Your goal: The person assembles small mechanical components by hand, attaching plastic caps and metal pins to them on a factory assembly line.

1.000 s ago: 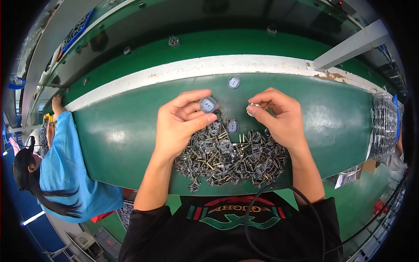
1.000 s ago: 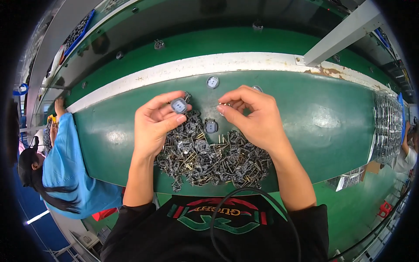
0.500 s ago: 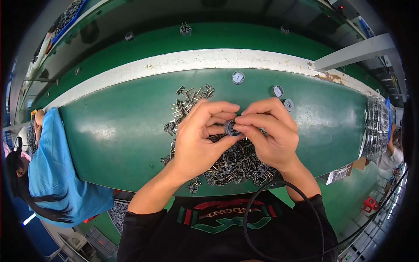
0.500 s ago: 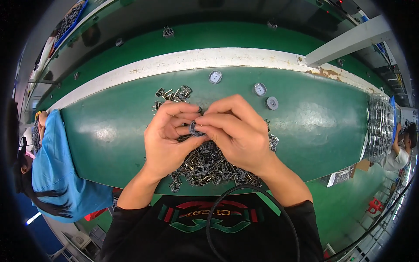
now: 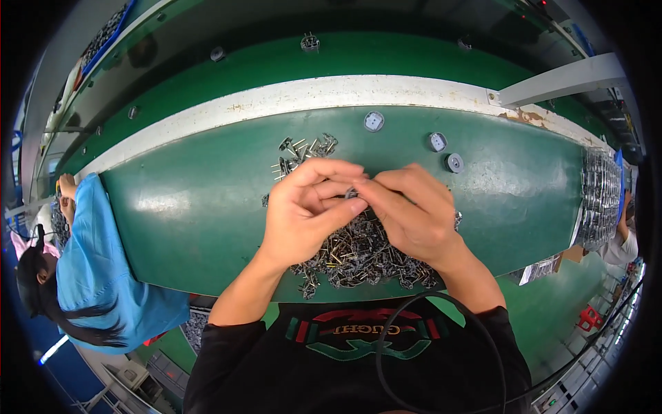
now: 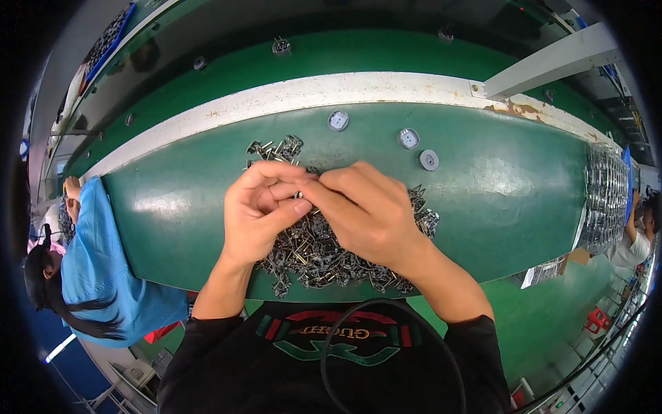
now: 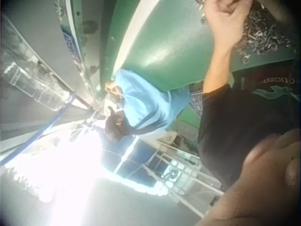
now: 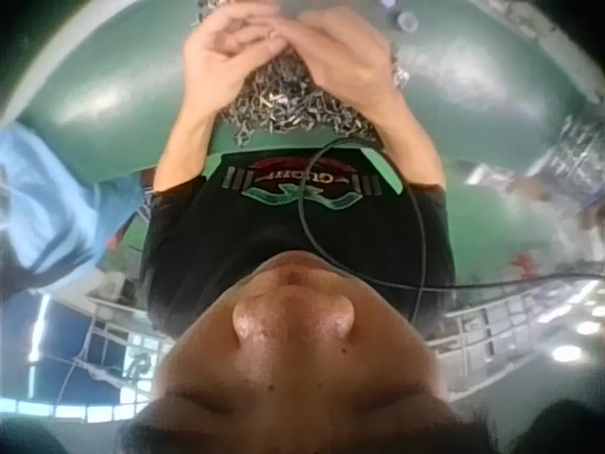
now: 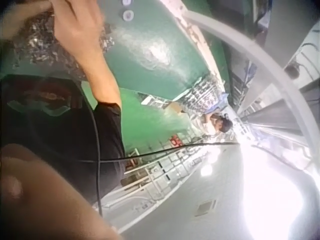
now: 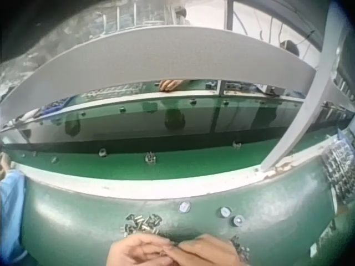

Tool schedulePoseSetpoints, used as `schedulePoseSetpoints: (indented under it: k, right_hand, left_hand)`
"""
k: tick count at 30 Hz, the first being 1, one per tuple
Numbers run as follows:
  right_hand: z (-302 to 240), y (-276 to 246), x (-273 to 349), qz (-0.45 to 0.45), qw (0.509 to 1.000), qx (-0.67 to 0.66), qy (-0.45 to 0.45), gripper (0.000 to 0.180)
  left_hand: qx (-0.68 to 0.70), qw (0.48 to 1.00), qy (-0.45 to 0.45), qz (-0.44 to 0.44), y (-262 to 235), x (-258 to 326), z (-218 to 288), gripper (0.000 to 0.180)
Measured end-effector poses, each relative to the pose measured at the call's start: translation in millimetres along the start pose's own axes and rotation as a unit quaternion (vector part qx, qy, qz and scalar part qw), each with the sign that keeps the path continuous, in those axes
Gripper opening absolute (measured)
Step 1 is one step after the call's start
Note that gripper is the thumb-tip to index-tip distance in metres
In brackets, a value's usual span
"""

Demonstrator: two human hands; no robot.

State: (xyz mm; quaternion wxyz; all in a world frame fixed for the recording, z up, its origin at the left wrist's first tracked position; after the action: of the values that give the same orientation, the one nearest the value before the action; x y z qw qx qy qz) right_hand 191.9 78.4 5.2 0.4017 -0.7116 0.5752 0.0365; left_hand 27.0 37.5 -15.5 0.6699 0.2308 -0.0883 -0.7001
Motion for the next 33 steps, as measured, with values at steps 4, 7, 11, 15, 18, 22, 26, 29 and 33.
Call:
schedulePoseSetpoints:
  k: [4, 7, 11, 15, 18, 22, 26, 29, 33]
  right_hand:
    - [19.1, -14.4, -17.7, -0.101, 0.984, -0.084, 0.123, 0.028]
    - [57.9, -62.0, -17.0, -0.153, 0.967, -0.05, 0.196, 0.026]
    - [64.8, -60.3, -8.6, -0.232, 0.955, 0.06, 0.175, 0.02]
    - [38.1, -19.6, 3.3, -0.177, 0.977, 0.061, 0.104, 0.01]
    - [24.0, -14.5, 2.6, -0.192, 0.971, 0.101, 0.098, 0.013]
    - [21.4, -22.9, 7.7, -0.289, 0.936, 0.167, 0.109, 0.017]
    - [31.3, -22.4, 17.8, -0.273, 0.941, 0.144, 0.14, 0.015]
    - [38.6, -23.5, 14.6, -0.32, 0.935, 0.071, 0.133, 0.013]
    - [32.4, -31.5, -2.8, -0.257, 0.963, -0.01, 0.086, 0.012]
  left_hand:
    - [-0.064, 0.996, 0.025, 0.056, -20.8, 1.8, 2.2, 0.034]
    - [-0.093, 0.985, 0.111, 0.088, -38.5, -12.0, 12.6, 0.032]
    - [-0.309, 0.933, 0.115, 0.142, -74.4, -50.2, 24.8, 0.029]
    - [-0.481, 0.865, 0.124, 0.077, -115.7, -115.6, 9.1, 0.02]
    - [-0.511, 0.843, 0.137, 0.099, -155.7, -154.1, -5.5, 0.02]
    - [-0.587, 0.789, 0.146, 0.104, -152.0, -171.9, -3.7, 0.019]
    - [-0.703, 0.592, 0.393, -0.031, -79.3, -160.5, -3.1, 0.019]
    - [-0.534, 0.794, 0.135, -0.257, -21.7, -141.4, -7.7, 0.038]
    - [-0.494, 0.773, 0.066, -0.392, -3.8, -122.6, -20.1, 0.042]
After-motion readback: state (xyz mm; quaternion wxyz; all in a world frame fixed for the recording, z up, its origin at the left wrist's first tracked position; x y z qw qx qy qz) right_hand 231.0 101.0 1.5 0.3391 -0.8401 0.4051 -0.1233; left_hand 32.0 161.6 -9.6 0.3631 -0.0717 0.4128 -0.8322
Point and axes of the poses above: each hand's wrist, its own x-axis away from the middle knuckle, its own y-axis out of the palm, z = x × y, the point moved 3 cm from there along -x, towards the middle knuckle, and after that the axes turned 15 degrees about y, right-handed, at the moved point
